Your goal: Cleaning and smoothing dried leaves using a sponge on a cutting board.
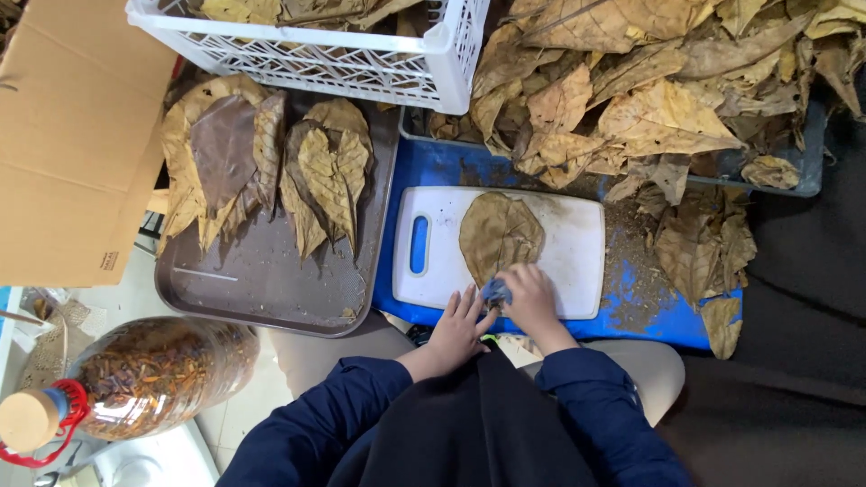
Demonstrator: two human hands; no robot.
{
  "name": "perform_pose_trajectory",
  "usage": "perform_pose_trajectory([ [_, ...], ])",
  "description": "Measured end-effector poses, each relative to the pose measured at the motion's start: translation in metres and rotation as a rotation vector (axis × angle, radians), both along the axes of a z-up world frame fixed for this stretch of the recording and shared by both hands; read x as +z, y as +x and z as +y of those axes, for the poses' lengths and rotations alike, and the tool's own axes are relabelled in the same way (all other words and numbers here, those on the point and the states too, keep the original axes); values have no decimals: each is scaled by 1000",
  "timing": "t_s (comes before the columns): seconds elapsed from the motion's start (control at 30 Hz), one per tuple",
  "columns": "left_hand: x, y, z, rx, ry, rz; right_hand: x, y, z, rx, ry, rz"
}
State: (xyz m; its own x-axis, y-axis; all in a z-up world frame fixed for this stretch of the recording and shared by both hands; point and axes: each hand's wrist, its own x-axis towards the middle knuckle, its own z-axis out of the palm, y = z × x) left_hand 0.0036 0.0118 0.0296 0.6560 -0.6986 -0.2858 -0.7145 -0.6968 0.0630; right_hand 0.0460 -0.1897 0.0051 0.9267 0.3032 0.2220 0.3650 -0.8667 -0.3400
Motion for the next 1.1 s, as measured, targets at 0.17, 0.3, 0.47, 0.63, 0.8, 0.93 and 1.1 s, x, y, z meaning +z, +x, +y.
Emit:
perform_pose_trajectory([
  [0.17,-5,-2,-1,0,-5,-12,-13,30,-10,-107,-67,33],
  [0.3,-6,-4,0,5,-5,-17,-1,52,-12,-262,-1,39],
  [0.47,-7,-3,0,-8,8,-7,-2,20,-7,-137,44,70],
  [0.63,-8,-3,-2,-35,33,3,8,6,5,11,-3,71],
  [0.8,-7,-2,-3,-20,23,-17,1,50,-8,-179,-93,14],
  [0.93,3,-1,-2,-13,21,9,2,46,-7,-219,-49,39],
  [1.1,-13,-2,-3,-22,29,38,5,14,16,121,0,42],
])
